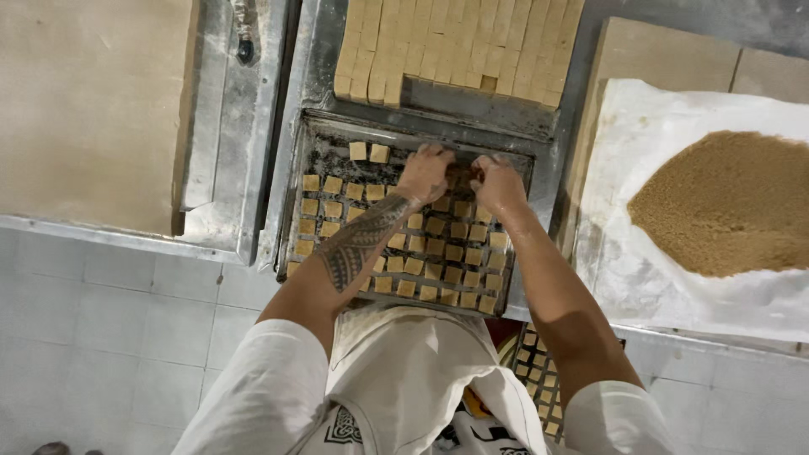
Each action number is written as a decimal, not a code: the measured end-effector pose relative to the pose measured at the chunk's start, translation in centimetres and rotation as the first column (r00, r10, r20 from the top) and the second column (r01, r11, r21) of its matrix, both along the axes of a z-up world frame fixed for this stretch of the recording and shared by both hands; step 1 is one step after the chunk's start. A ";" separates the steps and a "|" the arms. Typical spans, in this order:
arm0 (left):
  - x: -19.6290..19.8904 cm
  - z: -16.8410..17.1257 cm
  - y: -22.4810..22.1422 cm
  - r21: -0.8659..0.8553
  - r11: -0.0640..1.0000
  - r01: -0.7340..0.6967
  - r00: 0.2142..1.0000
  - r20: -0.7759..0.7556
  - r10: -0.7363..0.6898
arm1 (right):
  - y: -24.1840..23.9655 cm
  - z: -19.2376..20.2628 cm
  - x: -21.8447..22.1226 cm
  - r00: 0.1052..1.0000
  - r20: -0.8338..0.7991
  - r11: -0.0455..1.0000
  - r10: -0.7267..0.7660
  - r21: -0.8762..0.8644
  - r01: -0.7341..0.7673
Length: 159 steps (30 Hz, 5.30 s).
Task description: The person places small dough cubes onto a metal baking tray by hand, picking them up from a larger slab of dough and arranging them in rows.
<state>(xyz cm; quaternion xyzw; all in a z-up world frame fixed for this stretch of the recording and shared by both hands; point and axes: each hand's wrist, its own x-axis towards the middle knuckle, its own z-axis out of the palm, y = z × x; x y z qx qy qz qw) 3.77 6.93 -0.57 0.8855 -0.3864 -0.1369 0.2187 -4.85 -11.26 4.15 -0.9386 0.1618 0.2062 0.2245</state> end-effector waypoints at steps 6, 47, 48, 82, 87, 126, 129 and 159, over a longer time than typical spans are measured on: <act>-0.9 -1.0 -0.2 0.085 0.996 -0.009 0.997 0.082 0.002 | -0.3 -0.5 -0.9 0.969 0.179 0.986 0.168 -0.025 -0.166; 9.9 0.7 15.5 0.267 0.922 -0.281 0.883 -0.304 0.358 | 14.7 -2.9 10.0 0.975 0.221 0.977 -0.038 0.215 -0.011; 10.6 0.1 15.8 0.217 0.904 -0.368 0.830 -0.362 0.424 | 13.9 -3.0 10.2 0.963 0.262 0.965 -0.070 0.262 -0.001; -1.8 0.1 -7.6 -0.059 0.998 -0.022 0.993 0.118 0.029 | -8.0 0.4 -1.8 0.976 0.218 0.997 -0.021 -0.073 0.037; 1.1 0.6 0.9 -0.215 0.951 -0.224 0.968 0.065 0.243 | -2.2 0.6 1.6 0.974 0.225 0.999 0.004 0.046 -0.014; 6.1 -0.4 -2.6 -0.039 0.997 0.061 0.979 -0.192 -0.067 | -2.6 0.0 4.7 0.994 0.101 0.984 -0.050 0.175 0.032; 5.0 -0.7 -1.6 -0.061 0.994 0.088 0.991 -0.097 -0.093 | -2.6 -1.0 3.3 0.999 0.052 0.995 -0.003 0.101 -0.002; 12.0 1.7 21.2 -0.370 0.826 -0.425 0.905 -0.158 0.395 | 11.3 -6.0 23.5 0.825 -0.095 0.735 -0.557 0.407 0.543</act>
